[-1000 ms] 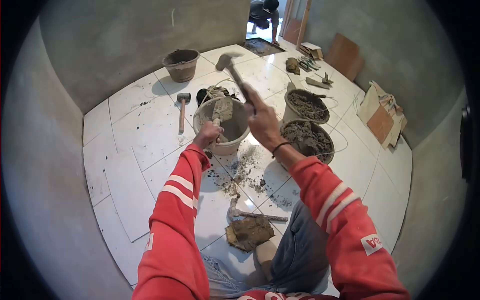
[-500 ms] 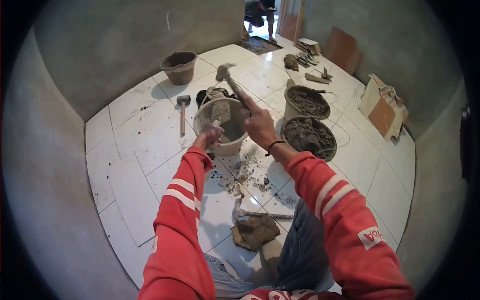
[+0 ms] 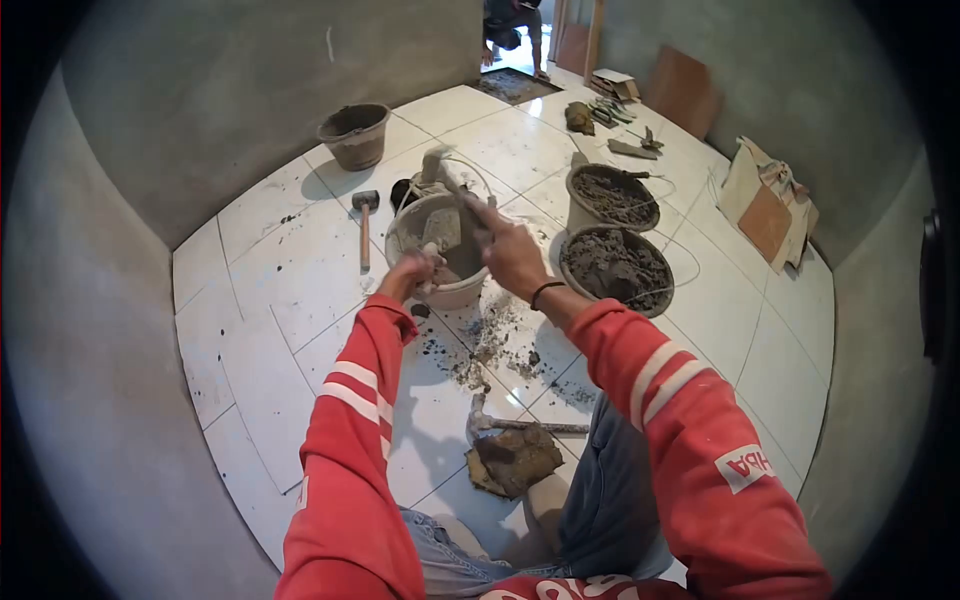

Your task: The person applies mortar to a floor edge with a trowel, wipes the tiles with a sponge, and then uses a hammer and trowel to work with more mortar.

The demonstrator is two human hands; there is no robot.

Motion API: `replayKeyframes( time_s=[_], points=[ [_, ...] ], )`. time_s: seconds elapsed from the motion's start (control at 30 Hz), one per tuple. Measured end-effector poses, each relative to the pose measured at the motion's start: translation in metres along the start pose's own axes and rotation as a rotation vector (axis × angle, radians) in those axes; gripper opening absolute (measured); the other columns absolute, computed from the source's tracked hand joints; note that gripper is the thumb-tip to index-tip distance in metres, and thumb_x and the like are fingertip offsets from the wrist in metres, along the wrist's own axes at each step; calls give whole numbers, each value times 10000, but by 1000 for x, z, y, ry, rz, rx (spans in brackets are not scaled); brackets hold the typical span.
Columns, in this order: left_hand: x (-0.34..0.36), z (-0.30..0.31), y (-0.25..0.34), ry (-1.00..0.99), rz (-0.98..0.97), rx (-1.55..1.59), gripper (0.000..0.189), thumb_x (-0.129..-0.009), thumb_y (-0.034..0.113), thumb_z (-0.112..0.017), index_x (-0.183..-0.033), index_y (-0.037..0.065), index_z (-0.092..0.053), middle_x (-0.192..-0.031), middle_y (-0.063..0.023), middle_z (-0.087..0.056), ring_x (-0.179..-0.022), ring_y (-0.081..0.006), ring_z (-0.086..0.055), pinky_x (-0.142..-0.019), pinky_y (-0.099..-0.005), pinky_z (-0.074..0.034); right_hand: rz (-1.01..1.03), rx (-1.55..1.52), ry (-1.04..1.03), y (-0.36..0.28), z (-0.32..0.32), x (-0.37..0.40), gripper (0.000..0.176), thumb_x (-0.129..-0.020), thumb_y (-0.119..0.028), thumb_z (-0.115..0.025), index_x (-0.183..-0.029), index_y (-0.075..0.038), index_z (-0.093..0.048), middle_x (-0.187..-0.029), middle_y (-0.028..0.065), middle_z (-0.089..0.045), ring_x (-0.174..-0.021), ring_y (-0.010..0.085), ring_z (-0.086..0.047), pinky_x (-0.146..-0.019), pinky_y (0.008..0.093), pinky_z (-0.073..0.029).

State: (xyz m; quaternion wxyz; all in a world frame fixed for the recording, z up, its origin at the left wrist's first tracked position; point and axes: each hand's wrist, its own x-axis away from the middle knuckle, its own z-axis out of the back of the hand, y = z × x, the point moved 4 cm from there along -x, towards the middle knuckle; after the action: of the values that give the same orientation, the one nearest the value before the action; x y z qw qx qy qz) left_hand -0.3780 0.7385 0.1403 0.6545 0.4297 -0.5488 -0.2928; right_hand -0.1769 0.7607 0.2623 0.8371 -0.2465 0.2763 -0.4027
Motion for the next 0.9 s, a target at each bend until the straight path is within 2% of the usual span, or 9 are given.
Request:
replayKeyframes(
  time_s=[0.17, 0.27, 0.37, 0.47, 0.5, 0.6, 0.73, 0.77, 0.9],
  points=[
    [18, -16, 5, -27, -41, -339, 152, -1002, 138, -542, -948, 17, -616, -661, -81, -585, -537, -151, -579, -445, -329, -464, -60, 282, -276, 28, -24, 6, 510, -934, -190, -560, -1437, -268, -521, -1064, 249, -704, -954, 454, -680, -835, 543, -534],
    [-4, -3, -12, -21, 30, -302, 158, -1002, 131, -551, -968, 5, -640, -674, -79, -598, -507, -151, -564, -414, -326, -461, -60, 163, -162, 8, -1, -2, 539, -926, -163, -558, -1453, -263, -500, -1066, 241, -709, -919, 446, -693, -823, 536, -542],
    [-12, 7, -13, 136, 72, 91, 170, -988, 124, -541, -946, 48, -687, -709, -90, -599, -517, -184, -559, -423, -322, -480, 69, -80, 71, -8, 18, -9, 559, -962, -208, -549, -1491, -352, -439, -856, 292, -675, -851, 477, -678, -750, 574, -524],
    [-8, 6, -1, 87, -64, -13, 159, -975, 151, -575, -941, 35, -678, -689, -71, -587, -533, -188, -573, -427, -346, -499, 92, -52, 46, 0, 1, 2, 564, -960, -205, -546, -1495, -352, -446, -941, 280, -693, -882, 469, -680, -776, 563, -534],
    [-8, 1, 2, 79, -66, -20, 159, -975, 151, -575, -941, 35, -678, -689, -71, -587, -533, -188, -573, -427, -346, -499, -4, 125, -155, 10, -4, 3, 543, -941, -194, -594, -1468, -283, -492, -1066, 236, -712, -923, 429, -699, -812, 514, -557],
    [8, -11, 7, -3, -136, -320, 248, -925, 192, -667, -802, -23, -666, -656, -92, -618, -489, -169, -563, -440, -369, -468, -29, 249, -281, 39, -31, 7, 521, -944, -201, -592, -1452, -285, -512, -1033, 250, -710, -928, 433, -696, -801, 521, -554],
    [13, -10, 0, 92, -15, -342, 260, -914, 205, -677, -779, -17, -686, -571, -82, -594, -469, -179, -556, -449, -362, -426, -7, 90, -87, 12, -4, 0, 498, -945, -176, -578, -1432, -272, -529, -977, 264, -706, -892, 435, -700, -769, 520, -550],
    [6, -7, -1, 79, -151, -284, 248, -926, 209, -660, -815, -11, -691, -622, -90, -616, -469, -181, -561, -437, -380, -415, 29, 30, -36, 4, 3, -7, 519, -944, -164, -568, -1448, -278, -514, -950, 260, -708, -863, 437, -701, -750, 509, -554],
    [3, -1, 2, 80, -93, -16, 194, -929, 150, -628, -891, -36, -670, -717, -116, -636, -472, -187, -565, -403, -391, -443, 8, -102, 42, -8, 18, -5, 542, -939, -161, -570, -1468, -264, -502, -964, 262, -711, -869, 443, -699, -774, 515, -554]
  ],
)
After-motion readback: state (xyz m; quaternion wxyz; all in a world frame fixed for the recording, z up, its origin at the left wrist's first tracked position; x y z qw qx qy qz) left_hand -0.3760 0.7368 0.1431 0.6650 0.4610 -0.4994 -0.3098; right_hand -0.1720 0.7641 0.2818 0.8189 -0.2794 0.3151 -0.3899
